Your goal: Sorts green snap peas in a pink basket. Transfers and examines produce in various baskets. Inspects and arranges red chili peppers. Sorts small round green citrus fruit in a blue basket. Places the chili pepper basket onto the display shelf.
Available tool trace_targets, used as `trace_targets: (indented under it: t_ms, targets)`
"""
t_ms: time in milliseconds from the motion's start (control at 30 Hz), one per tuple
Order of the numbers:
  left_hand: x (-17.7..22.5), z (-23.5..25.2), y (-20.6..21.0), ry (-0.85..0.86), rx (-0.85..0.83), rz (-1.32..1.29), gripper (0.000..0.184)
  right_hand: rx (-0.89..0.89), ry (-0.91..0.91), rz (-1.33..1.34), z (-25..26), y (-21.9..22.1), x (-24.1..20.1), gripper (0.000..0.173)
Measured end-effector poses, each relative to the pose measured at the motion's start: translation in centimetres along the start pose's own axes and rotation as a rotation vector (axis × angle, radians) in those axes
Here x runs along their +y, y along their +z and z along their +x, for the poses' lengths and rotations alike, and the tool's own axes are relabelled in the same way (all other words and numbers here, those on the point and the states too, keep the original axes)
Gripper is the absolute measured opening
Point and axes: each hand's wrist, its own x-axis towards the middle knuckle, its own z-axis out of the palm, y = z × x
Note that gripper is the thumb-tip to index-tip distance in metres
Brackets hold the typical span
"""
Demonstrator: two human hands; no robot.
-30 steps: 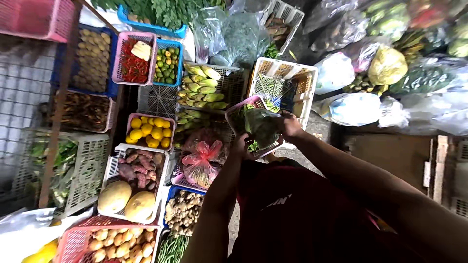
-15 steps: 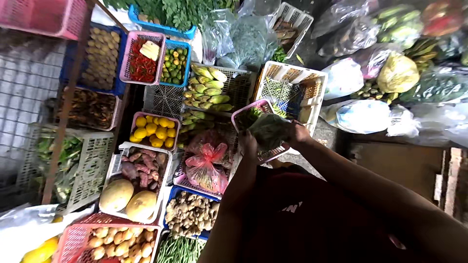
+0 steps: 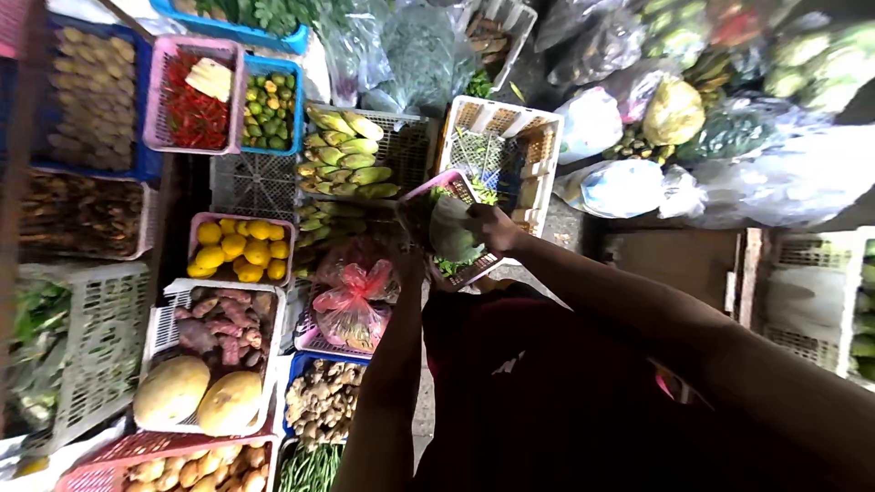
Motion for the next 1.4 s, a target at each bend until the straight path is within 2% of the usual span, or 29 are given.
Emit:
trace_targets:
  t_ms: [67, 133, 233, 400, 500, 633, 800, 867, 1033, 1133, 1233, 1400]
  targets:
    - [-1.1, 0.6, 1.1, -0.081, -0.206, 0.011, 0.057, -0.028, 0.013, -0.011, 0.7, 0.3, 0.2, 0.029]
    - [-2.3, 1.0, 2.7, -0.090, -0.307, -0.064, 0.050, -0.061, 0.022, -0.037, 1.1, 0.4, 0.5, 0.029]
    - [-2.2, 1.1, 3.6, -0.067, -0.296, 0.022, 0.042, -0.085, 0.033, -0.117, 1.4, 0.5, 0.8, 0.028]
    - [-2.4, 1.4, 3.8, -0.059, -0.296, -0.116, 0.044, -0.139, -0.076, -0.320, 0.4, -1.4, -0.5, 0.025]
    - [0.2, 0.2, 3.3, -0.040, -0.287, -0.188, 0.041, -0.128, -0.162, -0.452, -1.2, -3.5, -1.9, 0.022]
    - [4.7, -1.8, 3.1, 0.095, -0.250, -0.164, 0.033, -0.067, -0.369, -0.544, -4.8, -7.0, -4.0, 0.017]
    - [9.0, -2.4, 5.9, 0.101, -0.222, -0.442, 0.035, 0.053, -0.561, -0.159, -10.6, -14.4, -6.0, 0.012]
    - [10.5, -3.2, 6.8, 0.104, -0.206, -0.500, 0.035, 0.089, -0.655, -0.021, -12.1, -17.3, -5.8, 0.013]
    - [13.3, -6.5, 8.1, 0.016, -0.201, -0.642, 0.043, 0.264, -0.736, 0.248, -14.8, -24.6, -4.6, 0.017]
    - [13.4, -8.5, 8.1, 0.000, -0.147, -0.656, 0.042, 0.292, -0.783, 0.421, -15.0, -28.4, -3.2, 0.017]
    - [11.9, -10.7, 7.9, 0.000, -0.081, -0.633, 0.039, 0.242, -0.771, 0.550, -14.1, -30.5, -1.5, 0.020]
    - [8.3, -13.8, 8.0, -0.015, 0.013, -0.686, 0.033, 0.230, -0.609, 0.620, -8.6, -29.8, 0.9, 0.020]
